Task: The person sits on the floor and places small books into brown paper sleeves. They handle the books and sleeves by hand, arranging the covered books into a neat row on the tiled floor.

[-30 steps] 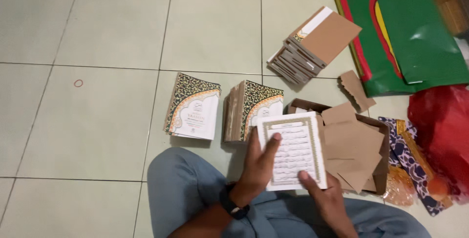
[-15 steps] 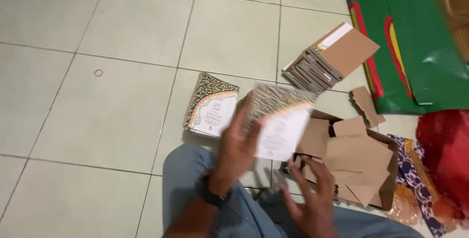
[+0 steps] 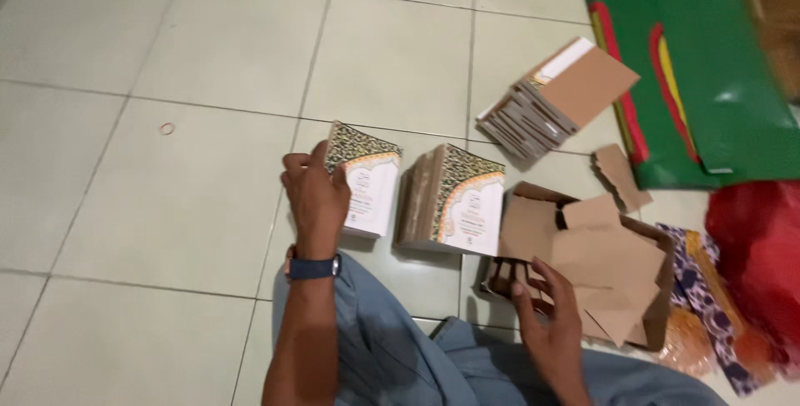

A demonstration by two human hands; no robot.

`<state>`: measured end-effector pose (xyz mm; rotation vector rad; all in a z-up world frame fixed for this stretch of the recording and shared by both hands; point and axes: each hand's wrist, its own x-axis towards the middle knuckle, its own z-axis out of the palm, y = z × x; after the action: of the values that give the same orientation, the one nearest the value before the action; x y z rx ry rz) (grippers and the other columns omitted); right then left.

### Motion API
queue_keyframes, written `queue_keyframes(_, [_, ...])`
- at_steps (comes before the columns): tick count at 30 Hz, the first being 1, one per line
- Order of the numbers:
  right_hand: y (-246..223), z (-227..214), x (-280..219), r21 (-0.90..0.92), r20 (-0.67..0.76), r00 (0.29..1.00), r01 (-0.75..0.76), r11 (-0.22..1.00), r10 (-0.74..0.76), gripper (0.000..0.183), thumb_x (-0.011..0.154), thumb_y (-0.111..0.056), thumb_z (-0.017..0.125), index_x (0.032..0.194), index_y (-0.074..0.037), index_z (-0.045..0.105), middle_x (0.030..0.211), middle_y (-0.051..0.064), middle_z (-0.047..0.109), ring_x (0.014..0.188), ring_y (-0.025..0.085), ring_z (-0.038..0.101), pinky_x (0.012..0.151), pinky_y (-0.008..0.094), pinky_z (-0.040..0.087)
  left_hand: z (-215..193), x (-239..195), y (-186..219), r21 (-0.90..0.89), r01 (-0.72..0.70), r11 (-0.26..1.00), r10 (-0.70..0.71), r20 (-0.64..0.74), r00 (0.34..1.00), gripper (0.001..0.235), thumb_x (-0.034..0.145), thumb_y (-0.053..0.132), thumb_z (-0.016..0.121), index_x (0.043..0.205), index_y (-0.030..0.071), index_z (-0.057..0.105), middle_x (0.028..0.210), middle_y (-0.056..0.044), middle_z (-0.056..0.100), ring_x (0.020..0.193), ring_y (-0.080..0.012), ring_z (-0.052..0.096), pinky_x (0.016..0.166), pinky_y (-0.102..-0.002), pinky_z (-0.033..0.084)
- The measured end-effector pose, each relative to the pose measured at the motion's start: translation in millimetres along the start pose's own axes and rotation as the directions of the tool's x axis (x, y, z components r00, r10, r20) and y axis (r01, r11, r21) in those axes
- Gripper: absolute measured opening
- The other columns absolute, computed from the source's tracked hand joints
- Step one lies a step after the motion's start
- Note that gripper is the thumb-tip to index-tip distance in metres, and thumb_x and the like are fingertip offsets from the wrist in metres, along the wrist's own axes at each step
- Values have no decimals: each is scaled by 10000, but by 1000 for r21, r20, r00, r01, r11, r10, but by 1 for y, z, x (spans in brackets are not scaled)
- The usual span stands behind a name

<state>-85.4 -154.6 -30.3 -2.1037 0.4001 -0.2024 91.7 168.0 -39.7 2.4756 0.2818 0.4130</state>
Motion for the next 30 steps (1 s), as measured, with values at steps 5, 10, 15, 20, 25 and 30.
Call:
queue_keyframes(5, [5,1,2,3,29,999,22,1000,-22,487,936,-267,649,1394,-108,599,1380,104,609,1193,242,674,876,358,622,7,0,6,129,40,991,-35,-43,998,467,914,219,743,1373,240,658,1142,-145,522,954,-448,512,838,-560,458])
queue_keyframes(10, [0,-11,28,-87,103,994,51,995,-42,504,932,-339,642,1399,-155,600,1432,119,548,1200,262,641,898,372,613,1,-1,3,140,80,987,-85,29,996,511,951,281,723,1450,264,617,1172,-143,505,1000,-429,519,820,-556,481])
queue_keyframes(15, [-50,-8,117,-200,114,940,340,919,-322,517,955,-173,699,1443,-61,572,1300,261,572,1232,509,578,982,636,529,2,1,3,135,130,982,-129,-16,991,501,908,301,754,1390,189,677,1179,-142,534,1084,-480,544,933,-587,460])
queue_keyframes(20, [-27,6,240,-605,31,885,387,696,-465,709,935,-242,738,1540,-14,447,1494,294,463,1400,490,436,1089,703,366,-5,-1,11,94,157,983,-158,0,988,505,926,291,738,1411,175,660,1183,-140,529,1109,-463,521,968,-577,431])
queue_keyframes(25, [2,13,289,-766,75,893,337,548,-444,796,886,-324,766,1580,-106,443,1580,140,468,1466,362,411,1085,739,337,-10,-1,19,77,179,981,-183,44,982,517,938,272,704,1438,162,631,1212,-146,523,1144,-464,494,1005,-578,396])
queue_keyframes(30, [13,6,276,-836,121,823,386,391,-555,653,857,-284,783,1470,-201,577,1425,36,612,1324,262,580,1030,535,437,-8,-1,26,73,175,982,-177,23,984,536,944,293,695,1448,124,621,1290,-216,528,1169,-510,508,975,-586,378])
